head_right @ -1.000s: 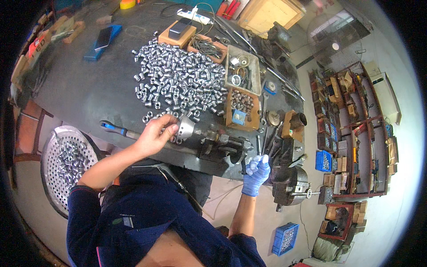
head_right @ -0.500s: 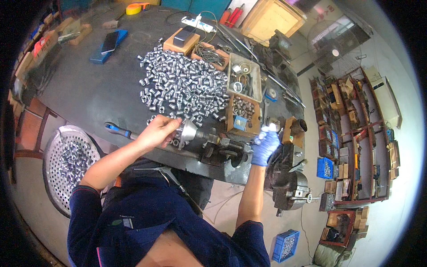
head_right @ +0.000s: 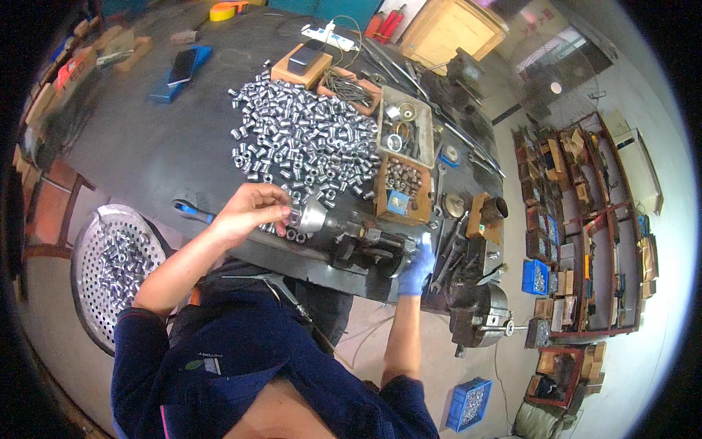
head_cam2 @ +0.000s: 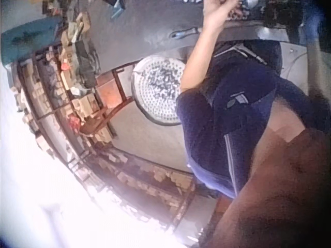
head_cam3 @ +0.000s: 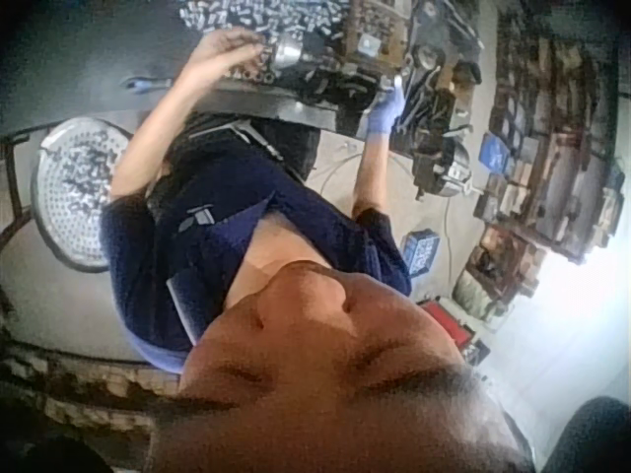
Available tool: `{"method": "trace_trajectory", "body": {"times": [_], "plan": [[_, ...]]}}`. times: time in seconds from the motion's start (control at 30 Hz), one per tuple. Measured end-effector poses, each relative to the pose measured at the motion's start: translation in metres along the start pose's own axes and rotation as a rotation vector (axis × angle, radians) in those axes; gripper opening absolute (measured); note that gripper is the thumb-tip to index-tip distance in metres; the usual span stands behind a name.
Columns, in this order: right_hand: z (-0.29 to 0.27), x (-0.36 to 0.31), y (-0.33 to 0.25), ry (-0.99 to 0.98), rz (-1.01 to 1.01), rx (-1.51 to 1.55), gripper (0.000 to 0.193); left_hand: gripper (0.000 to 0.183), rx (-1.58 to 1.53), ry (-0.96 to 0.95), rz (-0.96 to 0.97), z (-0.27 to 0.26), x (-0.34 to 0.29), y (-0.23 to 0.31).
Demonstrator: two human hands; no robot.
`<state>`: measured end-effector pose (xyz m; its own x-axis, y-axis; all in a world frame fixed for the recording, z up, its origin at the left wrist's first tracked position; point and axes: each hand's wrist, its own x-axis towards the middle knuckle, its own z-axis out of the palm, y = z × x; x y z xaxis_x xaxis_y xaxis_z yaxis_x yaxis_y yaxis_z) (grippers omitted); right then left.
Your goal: The person sorts through a pile of metal connectors on a workbench, picking them up and placing them into a colander or onto a tool.
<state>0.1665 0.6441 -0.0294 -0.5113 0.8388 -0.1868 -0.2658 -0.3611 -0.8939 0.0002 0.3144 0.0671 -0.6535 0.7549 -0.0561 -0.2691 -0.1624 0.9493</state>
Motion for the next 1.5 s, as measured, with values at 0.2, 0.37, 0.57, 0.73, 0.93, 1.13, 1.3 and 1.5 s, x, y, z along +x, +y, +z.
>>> {"method": "trace_trajectory", "body": {"times": [0.2, 0.37, 0.57, 0.73, 0.93, 1.13, 1.3, 1.5], "plan": [[0.042, 0.025, -0.058, -0.218, -0.093, 0.113, 0.023, 0.022, 0.290, 0.309, 0.033, -0.075, -0.070, 0.013], [0.038, -0.039, -0.090, -0.455, -0.299, 0.270, 0.037, 0.014, 0.692, 0.778, -0.091, -0.157, -0.188, 0.006], [-0.020, -0.070, -0.061, -0.415, -0.156, 0.196, 0.040, 0.017, 1.728, 0.984, -0.055, -0.191, -0.231, -0.012], [-0.014, -0.051, -0.017, -0.124, 0.063, 0.160, 0.023, 0.027, 1.245, 0.584, 0.021, -0.109, -0.100, 0.001], [-0.009, -0.026, 0.002, -0.163, -0.019, 0.165, 0.023, 0.023, 1.370, 0.217, 0.111, -0.076, -0.002, -0.039], [-0.007, -0.033, -0.001, -0.091, -0.033, 0.125, 0.026, 0.014, 1.508, 0.318, 0.277, -0.088, -0.002, -0.050], [-0.007, -0.035, 0.000, -0.154, -0.017, 0.148, 0.027, 0.015, 1.660, 0.153, 0.250, -0.092, -0.005, -0.042], [-0.007, -0.034, -0.001, -0.148, -0.008, 0.152, 0.028, 0.014, 1.596, 0.187, 0.112, -0.095, 0.002, -0.034]]}}
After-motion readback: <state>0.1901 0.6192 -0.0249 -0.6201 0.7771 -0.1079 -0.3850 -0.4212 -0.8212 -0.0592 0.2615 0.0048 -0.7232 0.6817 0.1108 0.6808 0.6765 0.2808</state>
